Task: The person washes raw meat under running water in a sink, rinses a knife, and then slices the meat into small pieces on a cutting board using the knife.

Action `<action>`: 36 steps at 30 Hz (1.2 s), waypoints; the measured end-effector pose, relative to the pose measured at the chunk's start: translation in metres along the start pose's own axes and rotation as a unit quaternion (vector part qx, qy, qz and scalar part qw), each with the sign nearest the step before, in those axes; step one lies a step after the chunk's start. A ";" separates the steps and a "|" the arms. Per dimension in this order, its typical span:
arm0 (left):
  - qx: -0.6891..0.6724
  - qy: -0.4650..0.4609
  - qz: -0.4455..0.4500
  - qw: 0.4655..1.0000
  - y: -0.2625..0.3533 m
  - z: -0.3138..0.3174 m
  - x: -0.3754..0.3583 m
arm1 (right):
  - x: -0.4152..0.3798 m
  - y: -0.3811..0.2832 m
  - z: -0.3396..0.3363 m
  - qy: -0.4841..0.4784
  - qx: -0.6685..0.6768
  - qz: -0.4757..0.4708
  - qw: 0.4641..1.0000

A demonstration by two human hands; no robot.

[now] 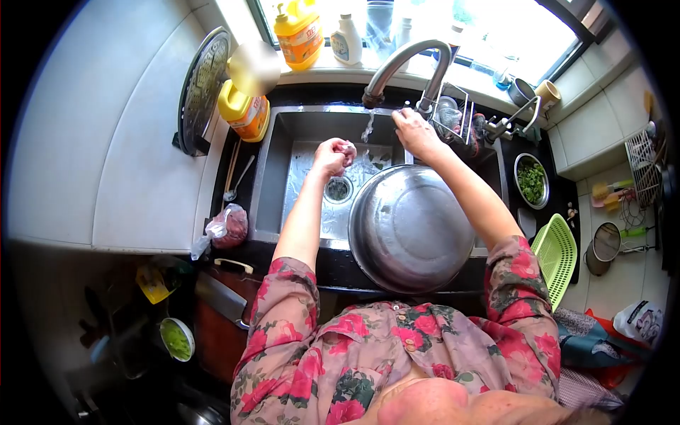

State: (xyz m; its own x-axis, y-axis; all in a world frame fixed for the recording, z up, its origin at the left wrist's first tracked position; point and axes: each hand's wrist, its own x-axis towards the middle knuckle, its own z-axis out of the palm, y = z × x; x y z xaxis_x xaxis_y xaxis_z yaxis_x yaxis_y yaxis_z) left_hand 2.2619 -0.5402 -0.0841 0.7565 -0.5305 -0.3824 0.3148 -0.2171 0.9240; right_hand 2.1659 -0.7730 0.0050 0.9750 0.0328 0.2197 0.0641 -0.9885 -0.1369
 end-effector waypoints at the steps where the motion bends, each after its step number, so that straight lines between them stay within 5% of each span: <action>1: 0.004 -0.002 0.005 1.000 0.014 0.009 -0.006 | 0.007 0.007 0.001 0.013 0.015 0.063 0.998; 3: 0.319 0.115 0.225 0.913 0.039 0.031 -0.017 | 0.024 0.028 0.009 -0.007 0.067 0.162 0.984; 4: 0.314 0.090 0.214 0.920 0.049 0.038 -0.018 | 0.026 0.041 0.025 0.027 0.055 0.171 0.983; 7: 0.472 0.132 0.301 0.818 0.070 0.052 -0.029 | 0.046 0.062 0.050 -0.021 0.129 0.233 0.964; 9: 0.558 0.137 0.355 0.738 0.053 0.048 -0.010 | 0.056 0.062 0.051 -0.109 0.388 0.346 0.847; 11: 0.581 0.136 0.367 0.714 0.044 0.046 -0.003 | 0.062 0.063 0.053 -0.075 0.390 0.379 0.836; 13: 0.569 0.116 0.389 0.715 0.044 0.049 0.000 | 0.067 0.067 0.066 -0.069 0.336 0.349 0.872; 15: 0.579 0.103 0.396 0.705 0.044 0.055 0.002 | 0.065 0.066 0.073 -0.023 0.146 0.211 0.966; 23: 0.611 0.108 0.454 0.640 0.053 0.053 0.012 | 0.062 0.068 0.079 0.023 0.105 0.149 0.983; 33: 0.568 0.067 0.292 0.767 0.037 0.034 0.007 | 0.058 0.062 0.075 0.026 0.118 0.161 0.980; 35: 0.470 0.109 0.221 0.848 0.016 0.022 0.015 | 0.057 0.063 0.078 0.068 0.081 0.138 0.985; 36: 0.410 0.102 0.172 0.890 0.013 0.017 0.015 | 0.061 0.064 0.074 0.016 0.195 0.218 0.956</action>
State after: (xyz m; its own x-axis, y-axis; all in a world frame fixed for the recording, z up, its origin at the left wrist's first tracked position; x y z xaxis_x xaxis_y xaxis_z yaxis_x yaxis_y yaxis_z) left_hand 2.2680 -0.5646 -0.0777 0.8421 -0.5393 0.0078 -0.4162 -0.6406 0.6453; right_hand 2.2454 -0.8231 -0.0615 0.9204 -0.3809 0.0885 -0.2668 -0.7772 -0.5699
